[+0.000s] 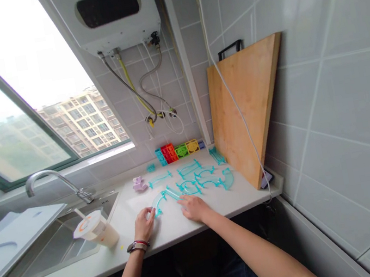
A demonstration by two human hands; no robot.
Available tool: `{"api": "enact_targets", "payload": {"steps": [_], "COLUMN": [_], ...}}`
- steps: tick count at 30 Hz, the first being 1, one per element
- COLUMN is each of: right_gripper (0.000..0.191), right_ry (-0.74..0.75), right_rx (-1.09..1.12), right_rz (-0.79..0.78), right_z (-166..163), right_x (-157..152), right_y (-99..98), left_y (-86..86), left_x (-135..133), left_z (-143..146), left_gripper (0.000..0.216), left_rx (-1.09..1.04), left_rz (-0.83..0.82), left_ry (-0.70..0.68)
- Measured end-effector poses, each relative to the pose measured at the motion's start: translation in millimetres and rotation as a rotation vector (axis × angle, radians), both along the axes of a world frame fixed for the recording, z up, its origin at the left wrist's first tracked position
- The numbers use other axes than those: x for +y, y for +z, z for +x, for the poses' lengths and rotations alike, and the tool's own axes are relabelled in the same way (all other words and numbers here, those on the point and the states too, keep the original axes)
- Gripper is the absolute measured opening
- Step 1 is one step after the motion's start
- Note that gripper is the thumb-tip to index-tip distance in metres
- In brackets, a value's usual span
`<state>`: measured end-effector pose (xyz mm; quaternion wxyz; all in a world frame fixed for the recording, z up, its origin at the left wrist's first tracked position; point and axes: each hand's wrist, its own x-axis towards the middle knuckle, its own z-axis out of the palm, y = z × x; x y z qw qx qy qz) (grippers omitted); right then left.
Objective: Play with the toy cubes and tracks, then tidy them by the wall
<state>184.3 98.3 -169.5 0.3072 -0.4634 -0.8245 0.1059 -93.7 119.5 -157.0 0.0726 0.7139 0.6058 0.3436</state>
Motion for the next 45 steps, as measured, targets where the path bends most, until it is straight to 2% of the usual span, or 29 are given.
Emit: {"api": "enact_targets", "payload": {"steps": [10,15,20,24,31,39,42,45], "right_gripper": [0.024,0.02,0.029,0.035,0.021,0.025,0.03,0.032], "right_ry": [0.031,-0.053,-0.126,-0.131,-0.194,-0.262,-0.237,-0.131], "right_rx": [-0.022,0.039,0.082,0.08,0.1,0.143,0.13,0.082], "right_rz": [-0.049,-0.046,-0.032,-0.029,-0.069,-0.029,-0.002,0.02], "right_z": [1,5,7,7,4,6,6,7], "right_x": [-2,-8,-11,-8,1,0,-4,-8], "right_y": [1.2,7.1,10.3,7.2,-4.9,-0.9,1.8,3.4], "left_y": [-1.1,0.9,4.4,8.0,5.4,1.5,1.1,0.6], "left_x": [0,0,-3,-7,-7,-4,-4,-3], "left_z": [-1,-2,-3,1,2,-2,-2,-3], "left_gripper": [0.033,0.042,0.04,0.042,0.028,0.033,0.031,0.029], "left_rx": [0.02,0.047,0.088,0.142,0.215,0.231,0.242,0.253], "left_rz": [-0.022,-0.01,-0.046,-0.072,-0.084,-0.09,-0.088,-0.091], "left_ry": [0.043,0.131,0.247,0.263,0.277,0.356,0.361,0.364]}}
